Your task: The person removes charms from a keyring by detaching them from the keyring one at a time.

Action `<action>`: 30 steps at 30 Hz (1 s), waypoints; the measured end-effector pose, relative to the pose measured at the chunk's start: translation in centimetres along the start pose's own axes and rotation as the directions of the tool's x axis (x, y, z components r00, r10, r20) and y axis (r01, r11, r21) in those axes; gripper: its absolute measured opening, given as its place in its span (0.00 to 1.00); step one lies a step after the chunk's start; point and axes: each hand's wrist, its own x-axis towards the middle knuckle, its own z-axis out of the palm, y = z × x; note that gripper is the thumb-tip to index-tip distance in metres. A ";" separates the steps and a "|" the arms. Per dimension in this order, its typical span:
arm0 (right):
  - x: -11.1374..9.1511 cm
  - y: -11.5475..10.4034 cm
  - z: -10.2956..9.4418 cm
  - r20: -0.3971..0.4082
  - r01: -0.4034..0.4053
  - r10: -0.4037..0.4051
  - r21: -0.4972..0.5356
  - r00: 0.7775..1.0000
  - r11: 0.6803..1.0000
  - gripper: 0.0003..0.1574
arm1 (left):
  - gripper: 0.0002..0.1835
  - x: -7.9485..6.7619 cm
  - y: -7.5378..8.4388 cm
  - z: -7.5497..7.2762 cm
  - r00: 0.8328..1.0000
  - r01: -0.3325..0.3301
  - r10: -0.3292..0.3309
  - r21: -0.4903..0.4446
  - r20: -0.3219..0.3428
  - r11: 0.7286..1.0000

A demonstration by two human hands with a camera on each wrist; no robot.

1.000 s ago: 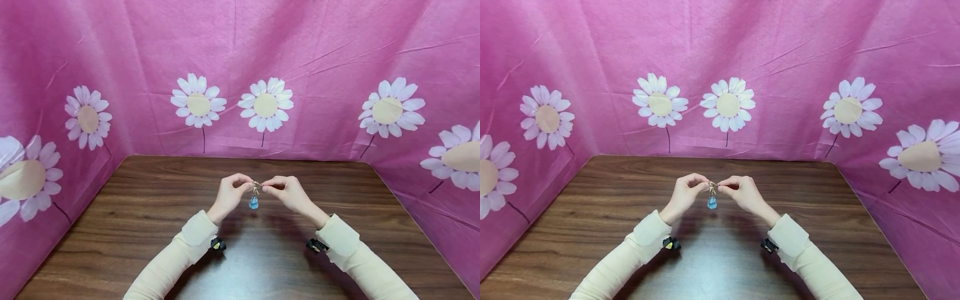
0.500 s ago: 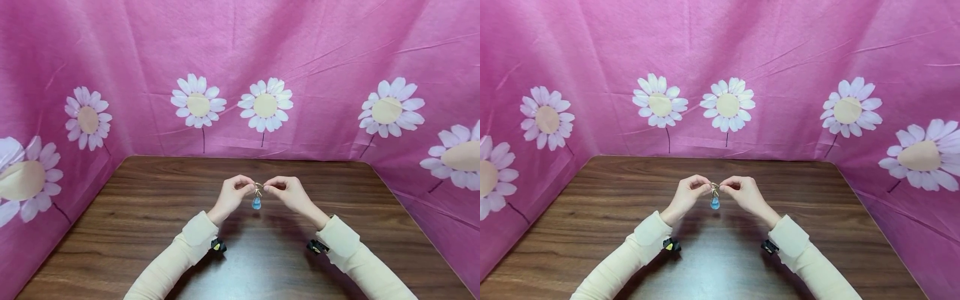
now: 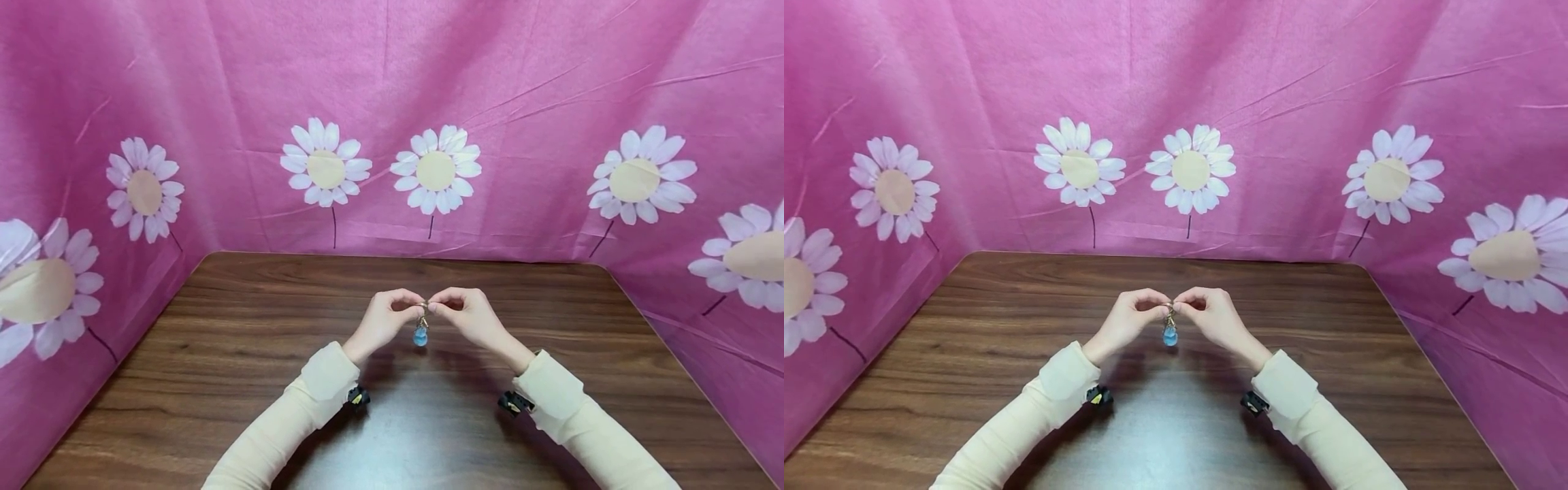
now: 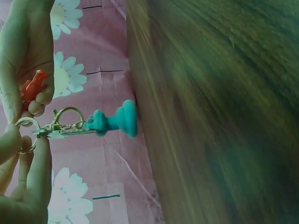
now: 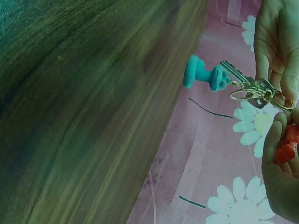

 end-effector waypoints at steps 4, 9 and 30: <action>0.1 0.8 0.2 0.003 0.022 -0.022 0.001 1.000 1.000 0.07 | 0.06 0.0 0.1 -0.3 1.000 -0.011 0.012 0.070 -0.015 0.998; 0.1 0.9 0.2 0.016 0.037 -0.037 -0.020 0.999 0.999 0.07 | 0.05 -0.2 0.1 -0.7 0.999 0.006 -0.002 0.075 -0.054 0.997; 0.0 0.4 -0.1 0.015 0.087 -0.086 -0.087 0.996 0.992 0.09 | 0.05 -0.8 2.0 -1.1 0.991 0.061 -0.068 -0.061 -0.114 0.996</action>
